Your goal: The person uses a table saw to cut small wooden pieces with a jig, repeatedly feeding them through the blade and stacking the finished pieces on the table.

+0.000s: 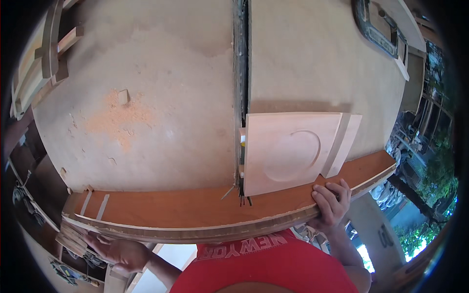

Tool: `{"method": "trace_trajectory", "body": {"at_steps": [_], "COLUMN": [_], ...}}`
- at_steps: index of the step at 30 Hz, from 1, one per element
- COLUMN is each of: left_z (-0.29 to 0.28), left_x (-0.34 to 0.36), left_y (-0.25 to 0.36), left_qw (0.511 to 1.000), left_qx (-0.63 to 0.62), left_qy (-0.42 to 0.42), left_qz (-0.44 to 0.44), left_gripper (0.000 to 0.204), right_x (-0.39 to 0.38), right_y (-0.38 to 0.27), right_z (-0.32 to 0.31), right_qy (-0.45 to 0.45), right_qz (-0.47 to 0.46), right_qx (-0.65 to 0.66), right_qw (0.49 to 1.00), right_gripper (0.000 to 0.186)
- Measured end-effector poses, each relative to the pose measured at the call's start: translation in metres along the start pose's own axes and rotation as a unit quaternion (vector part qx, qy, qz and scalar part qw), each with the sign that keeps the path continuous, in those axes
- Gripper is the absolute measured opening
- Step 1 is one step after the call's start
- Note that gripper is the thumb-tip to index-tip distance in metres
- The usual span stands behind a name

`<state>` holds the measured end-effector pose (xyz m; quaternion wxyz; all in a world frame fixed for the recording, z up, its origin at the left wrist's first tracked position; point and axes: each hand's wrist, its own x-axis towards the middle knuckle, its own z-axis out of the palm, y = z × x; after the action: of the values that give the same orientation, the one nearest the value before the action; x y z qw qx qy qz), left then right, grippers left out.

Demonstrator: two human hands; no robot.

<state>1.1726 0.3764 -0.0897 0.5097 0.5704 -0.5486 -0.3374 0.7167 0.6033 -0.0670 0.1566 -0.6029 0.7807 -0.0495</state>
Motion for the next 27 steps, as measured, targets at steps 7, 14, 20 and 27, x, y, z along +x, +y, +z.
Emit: {"method": "trace_trajectory", "body": {"at_steps": [7,14,20,27], "left_z": [0.018,-0.004,0.034,0.139], "left_x": [0.007,0.008,0.019,0.061], "left_y": [-0.005,-0.021,0.014,0.05], "left_qw": [0.995,0.993,0.935,0.882], "left_qx": [-0.028,0.063,0.348,0.222], "left_qy": [0.052,0.051,0.054,-0.406], "left_qz": [0.081,0.08,-0.047,-0.088], "left_gripper": [0.075,0.071,0.063,0.05], "right_x": [-0.001,-0.001,0.014,0.058], "right_y": [-0.001,0.002,0.002,0.061], "right_z": [-0.001,-0.004,-0.017,-0.003], "right_qy": [0.006,0.002,-0.026,0.11], "right_qz": [-0.007,-0.015,0.005,0.241], "right_qx": [0.001,-0.017,0.104,0.126], "right_qw": [1.0,1.0,0.994,0.956], "right_gripper": [0.039,0.038,0.05,0.088]}}
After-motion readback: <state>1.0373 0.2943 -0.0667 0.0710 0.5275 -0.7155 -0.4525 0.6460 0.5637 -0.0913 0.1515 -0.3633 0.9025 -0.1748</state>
